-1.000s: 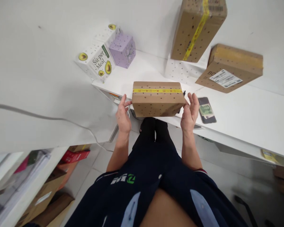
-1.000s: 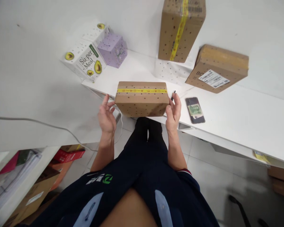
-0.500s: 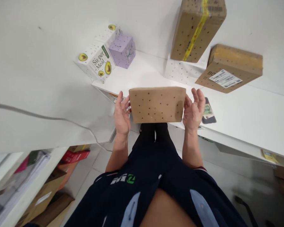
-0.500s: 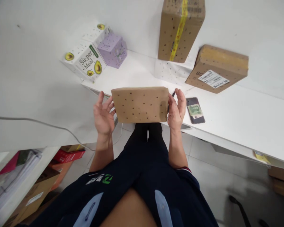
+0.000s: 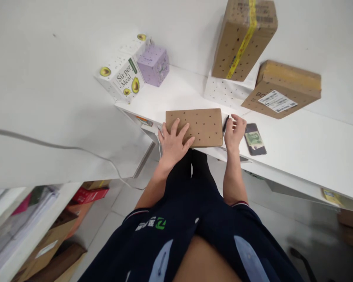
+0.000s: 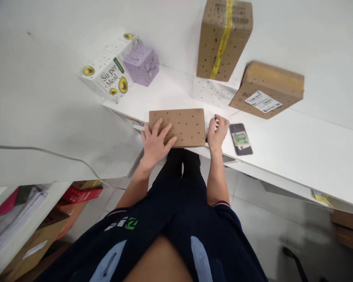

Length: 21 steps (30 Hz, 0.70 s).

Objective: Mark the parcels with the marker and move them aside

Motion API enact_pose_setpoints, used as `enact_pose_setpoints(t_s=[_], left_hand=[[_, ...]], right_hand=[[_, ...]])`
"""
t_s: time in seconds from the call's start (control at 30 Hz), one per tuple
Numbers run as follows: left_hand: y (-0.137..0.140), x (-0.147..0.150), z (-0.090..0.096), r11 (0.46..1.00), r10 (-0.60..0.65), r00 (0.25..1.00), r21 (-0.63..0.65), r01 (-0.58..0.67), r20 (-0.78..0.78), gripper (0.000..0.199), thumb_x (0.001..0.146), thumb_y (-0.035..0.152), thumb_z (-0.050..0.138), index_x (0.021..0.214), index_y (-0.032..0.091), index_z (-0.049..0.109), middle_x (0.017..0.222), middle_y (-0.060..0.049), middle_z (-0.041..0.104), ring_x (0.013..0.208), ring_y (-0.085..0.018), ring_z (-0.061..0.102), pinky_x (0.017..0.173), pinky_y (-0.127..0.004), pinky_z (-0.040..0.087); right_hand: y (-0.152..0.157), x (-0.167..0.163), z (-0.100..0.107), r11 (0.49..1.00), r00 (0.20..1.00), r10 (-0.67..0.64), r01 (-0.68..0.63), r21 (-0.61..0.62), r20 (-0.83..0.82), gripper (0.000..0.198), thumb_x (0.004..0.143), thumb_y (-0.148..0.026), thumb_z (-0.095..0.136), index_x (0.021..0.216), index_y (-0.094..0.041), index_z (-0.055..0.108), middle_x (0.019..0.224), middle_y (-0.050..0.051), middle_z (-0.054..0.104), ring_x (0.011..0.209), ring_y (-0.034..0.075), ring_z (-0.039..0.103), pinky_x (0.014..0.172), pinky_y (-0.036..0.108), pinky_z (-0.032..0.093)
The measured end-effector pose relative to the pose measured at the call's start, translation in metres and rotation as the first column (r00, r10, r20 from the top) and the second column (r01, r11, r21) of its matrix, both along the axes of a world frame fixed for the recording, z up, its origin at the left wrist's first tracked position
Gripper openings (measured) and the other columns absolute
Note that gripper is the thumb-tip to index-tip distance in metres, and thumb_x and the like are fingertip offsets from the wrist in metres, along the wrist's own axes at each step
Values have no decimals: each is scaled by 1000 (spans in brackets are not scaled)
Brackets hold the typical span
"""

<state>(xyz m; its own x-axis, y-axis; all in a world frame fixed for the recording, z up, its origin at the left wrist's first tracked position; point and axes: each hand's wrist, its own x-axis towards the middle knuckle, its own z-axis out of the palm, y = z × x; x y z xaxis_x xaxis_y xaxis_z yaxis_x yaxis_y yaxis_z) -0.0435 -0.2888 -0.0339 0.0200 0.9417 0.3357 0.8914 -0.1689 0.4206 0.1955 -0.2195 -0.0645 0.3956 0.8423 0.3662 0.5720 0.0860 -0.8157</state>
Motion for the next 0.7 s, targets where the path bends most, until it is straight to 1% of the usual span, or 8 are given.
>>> enact_pose_setpoints(t_s=[0.07,0.17,0.3,0.4,0.5,0.53,0.6,0.7], left_hand=[[3,6,4,1000,20,999,-1,-20,-35,57,92,60,57,142,33,59,158,-9,45,147,-53,24,112,-80,17],[12,11,9,998,49,998,48,-47,-36,53,91,59,58,135,31,65,153,-10,52,146,-53,28,112,-79,15],[25,17,12,980,63,998,188,-62,4,37,95,51,56,115,26,75,135,-10,67,139,-44,42,114,-68,22],[26,24,9,962,-30,1000,270,27,6,29,96,44,56,101,25,77,117,-8,75,127,-36,54,107,-55,34],[22,32,7,940,-189,979,273,205,-82,33,95,51,56,100,26,77,111,-8,76,116,-33,59,96,-50,39],[22,33,6,930,-233,965,263,258,-123,37,93,56,56,105,26,76,115,-9,75,114,-34,59,94,-51,40],[24,36,6,917,-281,941,235,321,-190,48,90,63,57,117,27,73,124,-10,72,115,-35,57,94,-52,40],[34,37,7,926,-279,939,205,318,-200,47,91,60,58,121,27,71,128,-11,70,118,-37,55,96,-54,39]], right_hand=[[2,9,-2,975,963,-43,98,-198,267,39,91,-37,52,121,-17,68,110,14,56,110,29,55,100,48,45],[-1,13,-2,871,899,134,94,-482,418,44,90,-30,53,131,-19,65,105,15,57,99,29,57,91,42,47],[-4,13,-2,818,873,257,32,-575,415,48,91,-24,50,138,-22,61,106,14,59,86,24,60,84,36,47],[0,19,-6,876,941,129,39,-481,313,44,87,-20,46,125,-16,69,98,13,63,85,23,60,87,37,47],[4,29,-8,959,994,-63,36,-281,-88,36,83,-23,44,107,-16,70,83,5,65,77,19,59,80,35,49],[4,31,-6,976,953,-92,29,-215,-289,33,82,-26,44,104,-18,67,76,2,63,71,17,59,73,32,49],[2,35,2,997,765,-48,-5,-80,-642,30,79,-31,47,103,-21,61,70,-3,61,61,13,58,63,27,47],[-7,33,24,985,552,169,-67,159,-816,37,70,-29,65,106,-26,57,76,-6,67,65,10,64,65,23,50]])
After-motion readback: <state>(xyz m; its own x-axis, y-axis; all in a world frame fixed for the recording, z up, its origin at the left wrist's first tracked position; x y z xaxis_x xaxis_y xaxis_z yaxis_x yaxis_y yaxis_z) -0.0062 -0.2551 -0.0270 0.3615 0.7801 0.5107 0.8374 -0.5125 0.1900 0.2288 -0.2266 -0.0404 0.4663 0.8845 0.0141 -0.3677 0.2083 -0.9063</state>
